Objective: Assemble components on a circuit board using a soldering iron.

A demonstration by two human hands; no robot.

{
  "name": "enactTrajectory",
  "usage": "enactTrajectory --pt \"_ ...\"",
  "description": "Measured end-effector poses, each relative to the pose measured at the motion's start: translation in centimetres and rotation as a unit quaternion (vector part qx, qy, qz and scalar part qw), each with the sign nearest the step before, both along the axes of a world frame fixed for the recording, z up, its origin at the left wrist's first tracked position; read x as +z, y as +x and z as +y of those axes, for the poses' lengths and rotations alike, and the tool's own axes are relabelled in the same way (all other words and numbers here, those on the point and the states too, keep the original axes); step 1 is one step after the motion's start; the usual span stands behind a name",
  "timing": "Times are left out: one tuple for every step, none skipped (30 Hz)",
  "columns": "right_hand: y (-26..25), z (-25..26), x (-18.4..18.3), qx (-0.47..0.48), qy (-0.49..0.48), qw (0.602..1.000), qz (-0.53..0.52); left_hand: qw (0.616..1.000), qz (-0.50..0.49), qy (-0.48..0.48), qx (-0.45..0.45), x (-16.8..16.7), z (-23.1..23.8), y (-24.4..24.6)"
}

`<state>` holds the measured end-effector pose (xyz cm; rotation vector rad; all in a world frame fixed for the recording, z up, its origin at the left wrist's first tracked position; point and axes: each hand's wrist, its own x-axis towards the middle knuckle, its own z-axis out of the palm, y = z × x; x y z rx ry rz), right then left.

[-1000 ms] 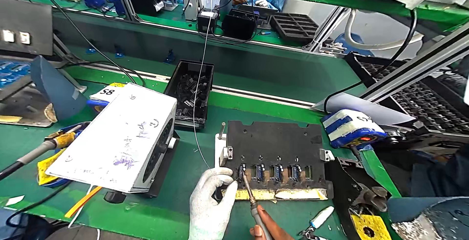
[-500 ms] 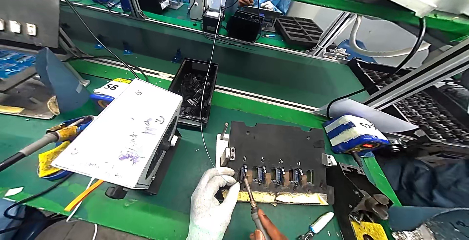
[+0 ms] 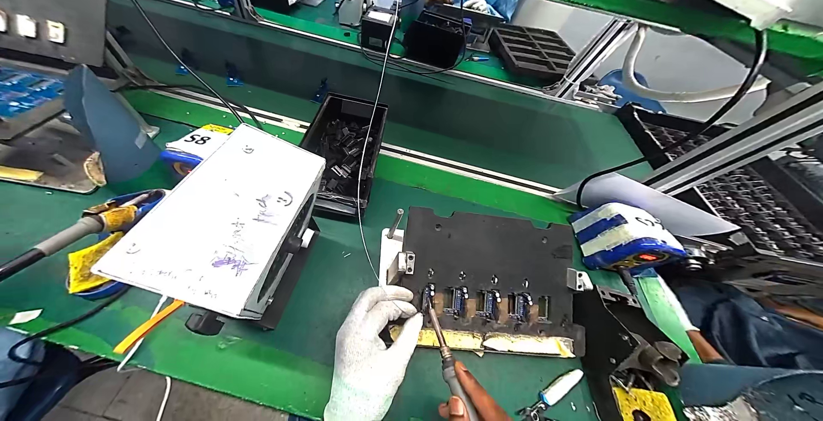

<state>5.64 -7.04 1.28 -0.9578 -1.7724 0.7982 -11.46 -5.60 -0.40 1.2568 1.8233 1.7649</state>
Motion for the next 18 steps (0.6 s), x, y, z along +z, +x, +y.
enactTrajectory --pt "0.1 0.0 0.0 0.002 -0.002 1.000 0.000 1.000 -0.002 -0.004 0.000 0.0 0.0 0.0" --pt "0.2 0.0 0.1 0.002 -0.005 1.000 -0.001 1.000 -0.004 -0.007 -0.001 0.0 -0.1 0.0" --pt "0.2 0.0 0.2 0.003 -0.007 1.000 -0.003 1.000 -0.005 -0.006 -0.001 0.0 -0.1 0.0" --pt "0.3 0.0 0.3 0.003 -0.009 1.000 -0.003 1.000 -0.005 -0.004 -0.001 0.0 0.0 0.0" --pt "0.2 0.1 0.4 0.002 -0.007 1.000 -0.002 1.000 -0.004 -0.002 0.000 0.0 0.0 0.0" --pt "0.2 0.1 0.5 0.000 -0.004 1.000 -0.001 1.000 -0.002 -0.002 0.001 0.0 0.0 0.0" --pt "0.2 0.2 0.7 -0.003 0.000 1.000 -0.001 1.000 -0.001 -0.002 0.001 0.0 0.0 0.0" --pt "0.2 0.3 0.8 -0.005 0.004 1.000 -0.001 1.000 -0.001 -0.005 0.001 -0.1 0.0 0.0" --pt "0.2 0.3 0.8 -0.006 0.006 1.000 -0.001 1.000 0.000 -0.008 0.000 -0.1 -0.1 0.0" --pt "0.2 0.4 0.9 -0.005 0.006 1.000 -0.001 1.000 0.000 -0.009 0.000 -0.1 0.0 0.0" --pt "0.2 0.4 1.0 -0.004 0.005 1.000 -0.002 1.000 0.000 -0.008 0.000 -0.1 0.0 0.0" --pt "0.3 0.5 1.2 -0.004 0.003 1.000 -0.004 1.000 0.002 -0.009 -0.001 0.0 0.0 0.0" --pt "0.2 0.5 1.3 -0.004 0.002 1.000 -0.003 1.000 0.004 -0.009 0.000 0.0 0.0 0.0" --pt "0.2 0.6 1.4 -0.006 0.001 1.000 -0.001 1.000 0.006 -0.009 0.000 0.0 0.0 0.0" --pt "0.2 0.7 1.6 -0.007 -0.002 1.000 0.000 1.000 0.008 -0.010 0.001 0.0 0.0 0.0" --pt "0.2 0.8 1.8 -0.007 -0.005 1.000 0.001 1.000 0.011 -0.012 0.002 0.0 0.1 0.1" --pt "0.1 0.9 2.0 -0.007 -0.007 1.000 0.003 1.000 0.013 -0.014 0.003 0.0 0.1 0.1" --pt "0.1 1.0 2.3 -0.008 -0.011 1.000 0.004 1.000 0.015 -0.016 0.005 0.1 0.1 0.1"
